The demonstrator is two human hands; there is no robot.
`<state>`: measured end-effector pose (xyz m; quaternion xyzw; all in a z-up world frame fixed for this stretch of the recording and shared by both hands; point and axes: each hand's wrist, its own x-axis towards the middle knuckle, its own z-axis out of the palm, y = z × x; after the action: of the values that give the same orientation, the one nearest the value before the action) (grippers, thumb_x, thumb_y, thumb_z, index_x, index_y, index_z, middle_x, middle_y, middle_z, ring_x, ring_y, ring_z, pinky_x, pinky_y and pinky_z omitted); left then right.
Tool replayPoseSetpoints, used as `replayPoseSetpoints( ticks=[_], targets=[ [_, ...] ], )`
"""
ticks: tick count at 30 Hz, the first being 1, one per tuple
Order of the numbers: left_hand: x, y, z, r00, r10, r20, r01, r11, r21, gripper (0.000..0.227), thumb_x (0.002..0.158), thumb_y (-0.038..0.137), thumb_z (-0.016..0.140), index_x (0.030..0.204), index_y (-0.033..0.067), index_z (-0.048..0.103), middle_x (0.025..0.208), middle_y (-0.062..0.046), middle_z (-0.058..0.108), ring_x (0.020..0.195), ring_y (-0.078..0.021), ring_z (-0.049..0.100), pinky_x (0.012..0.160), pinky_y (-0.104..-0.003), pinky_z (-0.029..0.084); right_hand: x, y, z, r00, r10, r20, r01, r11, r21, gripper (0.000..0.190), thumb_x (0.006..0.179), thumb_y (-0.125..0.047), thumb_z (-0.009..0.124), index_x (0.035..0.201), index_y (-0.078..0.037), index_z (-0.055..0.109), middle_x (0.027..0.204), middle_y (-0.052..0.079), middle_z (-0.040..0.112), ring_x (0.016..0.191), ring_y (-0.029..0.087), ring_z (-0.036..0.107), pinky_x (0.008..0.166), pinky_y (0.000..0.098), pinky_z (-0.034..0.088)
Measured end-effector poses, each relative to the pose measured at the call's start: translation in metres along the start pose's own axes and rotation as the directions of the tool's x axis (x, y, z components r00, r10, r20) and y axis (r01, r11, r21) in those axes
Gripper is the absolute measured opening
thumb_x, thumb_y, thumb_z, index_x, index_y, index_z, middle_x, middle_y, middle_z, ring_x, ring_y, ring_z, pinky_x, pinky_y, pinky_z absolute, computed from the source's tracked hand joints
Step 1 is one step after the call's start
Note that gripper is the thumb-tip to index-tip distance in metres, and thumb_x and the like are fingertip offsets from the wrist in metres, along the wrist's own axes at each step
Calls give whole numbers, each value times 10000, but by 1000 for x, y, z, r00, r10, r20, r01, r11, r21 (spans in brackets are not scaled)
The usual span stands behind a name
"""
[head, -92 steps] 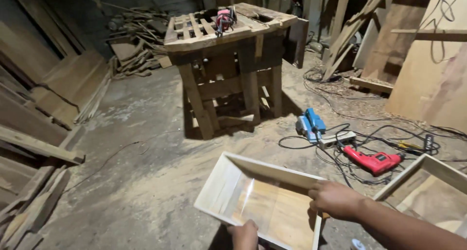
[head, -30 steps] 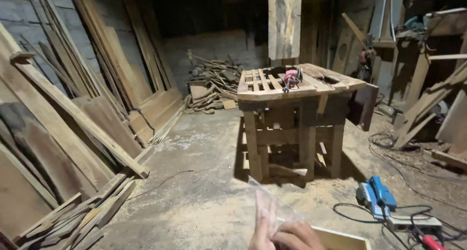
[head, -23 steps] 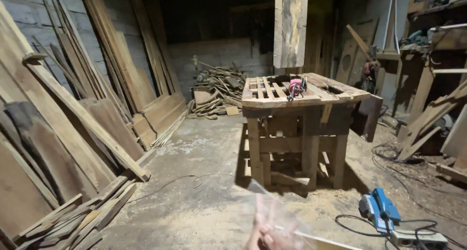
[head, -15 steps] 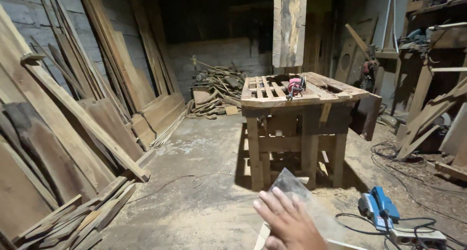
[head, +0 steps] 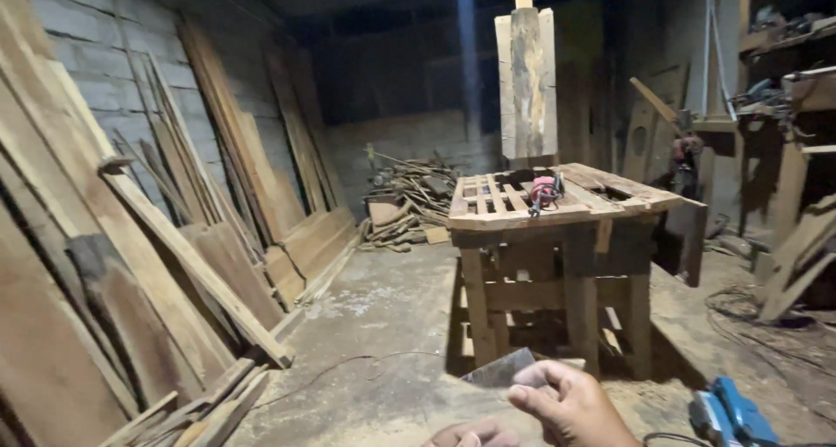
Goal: Apply a transparent protective film to the interior bottom of a wooden drawer and use an adhesive bottle to secure the edges.
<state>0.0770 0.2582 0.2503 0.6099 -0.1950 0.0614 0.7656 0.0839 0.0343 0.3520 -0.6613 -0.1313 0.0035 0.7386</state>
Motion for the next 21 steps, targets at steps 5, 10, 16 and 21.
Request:
replayPoseSetpoints(
  ticks=[5, 10, 16, 21],
  targets=[
    [41, -87, -100, 888, 303, -346, -280, 953, 116, 369, 876, 263, 703, 808, -93, 771, 686, -221, 869, 601, -260, 828, 637, -350, 691, 6, 20, 3, 985, -158, -70, 165, 980, 107, 295, 949, -96, 736, 746, 104, 661, 435, 142, 497, 306, 236, 441, 325, 356, 307],
    [15, -24, -121, 579, 136, -804, 181, 940, 290, 453, 884, 359, 692, 829, -82, 780, 543, -179, 722, 413, -222, 619, 388, -320, 512, 6, 24, 0, 972, -204, -113, 213, 975, 69, 390, 992, -139, 618, 890, 198, 788, 409, 136, 509, 289, 195, 394, 303, 347, 296],
    [-13, 35, -28, 641, 766, -44, -197, 220, 955, 366, 919, 551, 589, 751, 248, 708, 797, 32, 663, 720, -111, 648, 663, -323, 564, -12, 33, 0, 963, -270, 8, 258, 914, -314, 425, 974, -253, 620, 720, 26, 816, 434, 63, 532, 366, 177, 457, 370, 338, 335],
    [-40, 65, 49, 950, 283, -129, -140, 760, 635, 514, 771, 656, 813, 935, 169, 825, 628, 34, 730, 547, -66, 674, 535, -211, 563, -25, 54, 6, 892, -358, 276, 446, 791, -418, 186, 893, -175, 730, 738, -94, 795, 603, -30, 693, 552, 81, 600, 532, 243, 498]
  ],
)
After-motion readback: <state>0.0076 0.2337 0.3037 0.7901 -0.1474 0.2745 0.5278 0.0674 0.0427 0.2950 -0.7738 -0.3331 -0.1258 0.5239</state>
